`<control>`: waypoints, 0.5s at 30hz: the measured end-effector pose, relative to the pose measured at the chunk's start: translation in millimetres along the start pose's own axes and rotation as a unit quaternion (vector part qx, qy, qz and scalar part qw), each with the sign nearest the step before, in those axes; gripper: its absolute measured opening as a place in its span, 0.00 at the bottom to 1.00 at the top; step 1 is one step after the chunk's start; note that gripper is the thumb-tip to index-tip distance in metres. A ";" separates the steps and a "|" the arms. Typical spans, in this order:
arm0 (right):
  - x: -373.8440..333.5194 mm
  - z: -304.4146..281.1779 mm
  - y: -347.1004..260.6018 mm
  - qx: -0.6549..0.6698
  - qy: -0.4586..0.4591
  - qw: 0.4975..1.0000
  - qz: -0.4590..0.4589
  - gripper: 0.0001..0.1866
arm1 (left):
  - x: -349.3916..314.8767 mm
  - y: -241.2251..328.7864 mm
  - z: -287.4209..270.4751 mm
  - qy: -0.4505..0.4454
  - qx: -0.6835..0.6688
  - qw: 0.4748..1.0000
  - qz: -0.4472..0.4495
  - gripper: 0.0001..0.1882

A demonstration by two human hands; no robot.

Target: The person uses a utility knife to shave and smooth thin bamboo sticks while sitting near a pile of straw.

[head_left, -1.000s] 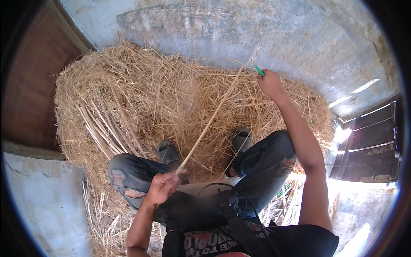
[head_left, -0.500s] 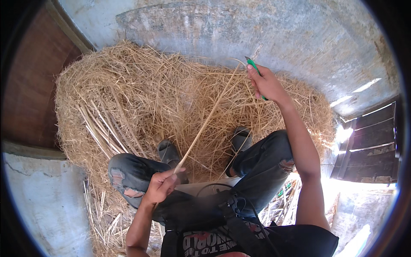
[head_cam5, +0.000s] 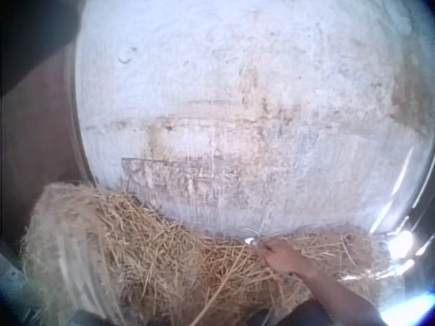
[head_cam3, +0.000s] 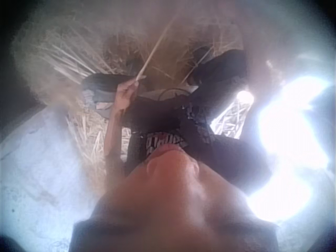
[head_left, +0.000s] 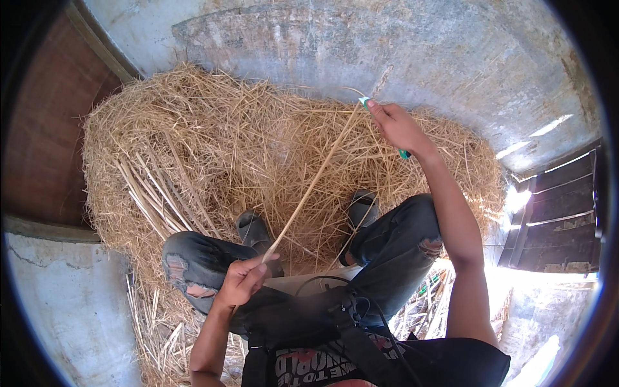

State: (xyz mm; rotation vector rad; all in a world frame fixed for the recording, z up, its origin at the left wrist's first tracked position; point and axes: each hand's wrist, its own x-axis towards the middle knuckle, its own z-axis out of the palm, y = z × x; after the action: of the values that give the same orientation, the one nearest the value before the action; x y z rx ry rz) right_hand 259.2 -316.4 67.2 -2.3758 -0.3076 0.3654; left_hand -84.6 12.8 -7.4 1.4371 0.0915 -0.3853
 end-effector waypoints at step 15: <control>-9.3 31.7 -21.7 -0.052 -0.128 0.986 -0.097 0.38 | -4.2 -0.9 -1.7 0.012 -0.034 0.999 -0.009 0.20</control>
State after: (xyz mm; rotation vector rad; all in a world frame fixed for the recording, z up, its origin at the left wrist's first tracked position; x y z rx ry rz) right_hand 237.1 -284.3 60.9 -2.3744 -0.6875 0.5745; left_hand -88.5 15.2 -7.3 1.3755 0.1368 -0.3765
